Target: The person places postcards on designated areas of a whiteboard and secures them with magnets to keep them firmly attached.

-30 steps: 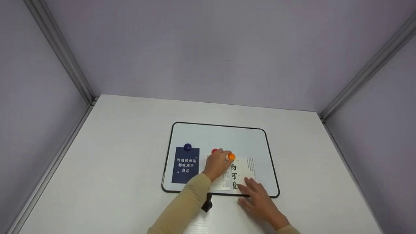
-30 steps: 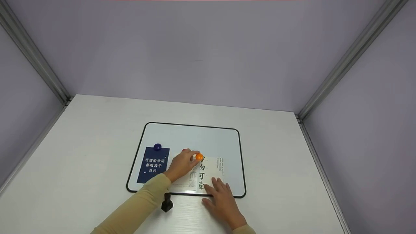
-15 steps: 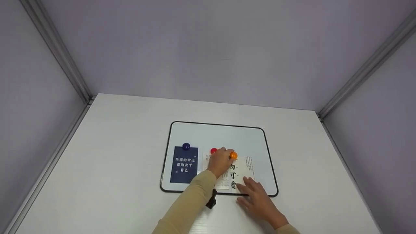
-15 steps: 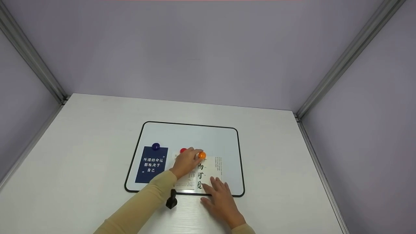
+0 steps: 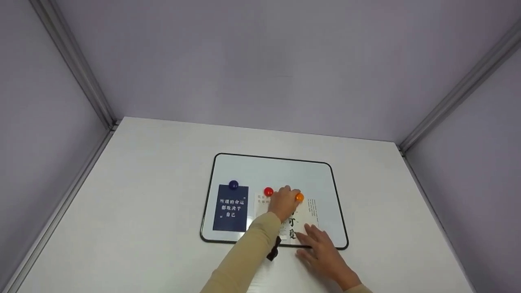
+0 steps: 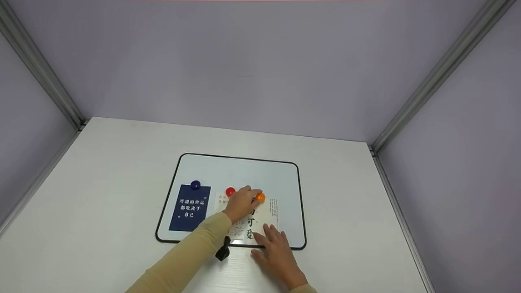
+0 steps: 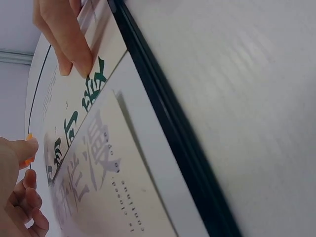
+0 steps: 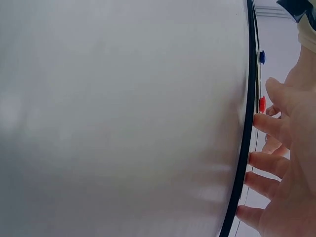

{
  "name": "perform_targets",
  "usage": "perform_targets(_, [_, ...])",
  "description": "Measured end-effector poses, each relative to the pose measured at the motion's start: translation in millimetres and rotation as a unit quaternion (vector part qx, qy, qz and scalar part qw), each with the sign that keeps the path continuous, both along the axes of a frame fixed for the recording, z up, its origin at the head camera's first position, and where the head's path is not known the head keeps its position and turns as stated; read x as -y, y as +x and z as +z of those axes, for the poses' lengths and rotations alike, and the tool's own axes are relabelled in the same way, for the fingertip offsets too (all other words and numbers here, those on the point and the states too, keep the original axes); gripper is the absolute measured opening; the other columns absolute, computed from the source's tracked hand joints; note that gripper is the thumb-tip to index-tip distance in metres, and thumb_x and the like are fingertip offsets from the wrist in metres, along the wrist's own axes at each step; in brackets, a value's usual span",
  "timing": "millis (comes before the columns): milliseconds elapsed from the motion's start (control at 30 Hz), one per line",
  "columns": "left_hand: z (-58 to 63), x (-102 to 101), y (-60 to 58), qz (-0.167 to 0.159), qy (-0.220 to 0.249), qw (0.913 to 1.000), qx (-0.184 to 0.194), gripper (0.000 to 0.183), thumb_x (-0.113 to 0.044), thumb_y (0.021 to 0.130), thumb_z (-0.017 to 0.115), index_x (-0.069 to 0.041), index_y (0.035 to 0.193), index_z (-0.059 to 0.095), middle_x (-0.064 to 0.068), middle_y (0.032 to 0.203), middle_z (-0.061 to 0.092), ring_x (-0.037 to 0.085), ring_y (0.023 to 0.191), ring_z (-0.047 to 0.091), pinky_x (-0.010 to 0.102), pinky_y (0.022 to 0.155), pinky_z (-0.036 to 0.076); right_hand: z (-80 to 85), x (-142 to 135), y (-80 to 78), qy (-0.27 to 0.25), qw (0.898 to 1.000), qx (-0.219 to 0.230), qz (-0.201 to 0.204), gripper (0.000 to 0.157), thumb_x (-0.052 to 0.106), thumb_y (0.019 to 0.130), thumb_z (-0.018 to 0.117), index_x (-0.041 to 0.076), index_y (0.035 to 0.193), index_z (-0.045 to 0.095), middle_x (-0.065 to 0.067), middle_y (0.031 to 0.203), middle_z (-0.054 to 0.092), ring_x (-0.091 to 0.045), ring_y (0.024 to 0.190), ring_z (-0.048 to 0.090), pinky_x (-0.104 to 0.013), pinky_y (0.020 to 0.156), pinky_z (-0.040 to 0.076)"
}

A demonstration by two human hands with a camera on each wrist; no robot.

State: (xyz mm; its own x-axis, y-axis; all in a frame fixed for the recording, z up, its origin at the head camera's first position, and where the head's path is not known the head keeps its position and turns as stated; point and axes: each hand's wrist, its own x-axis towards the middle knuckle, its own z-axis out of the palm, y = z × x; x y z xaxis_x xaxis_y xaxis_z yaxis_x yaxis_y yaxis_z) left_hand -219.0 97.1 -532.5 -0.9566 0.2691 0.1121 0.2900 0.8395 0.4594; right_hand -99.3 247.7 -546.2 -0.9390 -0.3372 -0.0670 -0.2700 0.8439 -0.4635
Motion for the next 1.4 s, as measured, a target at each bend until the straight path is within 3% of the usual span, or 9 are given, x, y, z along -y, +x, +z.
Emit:
perform_targets(400, [-6.3, 1.6, -3.1, 0.002, -0.026, 0.9995, 0.017, 0.03, -0.024, 0.094, 0.061, -0.019, 0.123, 0.066, 0.006, 0.105, 0.068, 0.02, 0.091, 0.063, 0.036, 0.084, 0.057, -1.4, 4.5, 1.3, -0.006, 1.0, 0.018, 0.0, 0.047, 0.045, 0.091, 0.06, 0.026, 0.134, 0.056, -0.014, 0.153, 0.041, -0.039, 0.145, 0.032, -0.065, 0.117, 0.023])
perform_targets(600, [-8.1, 0.3, -4.1, 0.01, -0.066, 0.9977, 0.006, 0.025, -0.023, 0.094, 0.061, -0.019, 0.117, 0.069, 0.005, 0.1, 0.069, 0.019, 0.089, 0.064, 0.034, 0.079, 0.058, -2.5, 6.6, 0.9, -0.006, 1.0, 0.015, 0.004, 0.047, 0.042, 0.091, 0.061, 0.025, 0.135, 0.056, -0.015, 0.153, 0.041, -0.039, 0.145, 0.032, -0.066, 0.116, 0.025])
perform_targets(800, [-7.5, -2.1, -3.3, 0.012, -0.066, 0.9978, 0.003, 0.021, -0.022, 0.093, 0.063, -0.016, 0.111, 0.071, 0.005, 0.097, 0.069, 0.019, 0.087, 0.064, 0.033, 0.079, 0.057, -3.0, 6.8, 0.2, -0.007, 1.0, 0.008, 0.004, 0.047, 0.043, 0.091, 0.061, 0.025, 0.134, 0.056, -0.015, 0.152, 0.042, -0.04, 0.145, 0.032, -0.066, 0.116, 0.025])
perform_targets(1033, [-6.3, 0.4, -3.5, 0.019, -0.098, 0.9949, -0.013, 0.027, -0.027, 0.093, 0.063, -0.021, 0.118, 0.069, 0.004, 0.098, 0.07, 0.019, 0.087, 0.065, 0.035, 0.076, 0.058, 0.2, 7.1, -2.3, 0.003, 1.0, 0.003, 0.008, 0.045, 0.042, 0.091, 0.061, 0.024, 0.132, 0.058, -0.015, 0.151, 0.044, -0.039, 0.142, 0.036, -0.064, 0.115, 0.029])
perform_targets(1400, [-0.1, 3.2, -2.0, 0.001, -0.027, 0.9996, -0.009, 0.031, -0.023, 0.093, 0.062, -0.015, 0.123, 0.066, 0.005, 0.108, 0.07, 0.018, 0.093, 0.065, 0.032, 0.085, 0.059, 9.2, 8.4, -9.8, 0.029, 0.998, -0.053, 0.012, 0.036, 0.043, 0.09, 0.062, 0.018, 0.116, 0.065, -0.017, 0.134, 0.056, -0.039, 0.126, 0.052, -0.061, 0.103, 0.044])
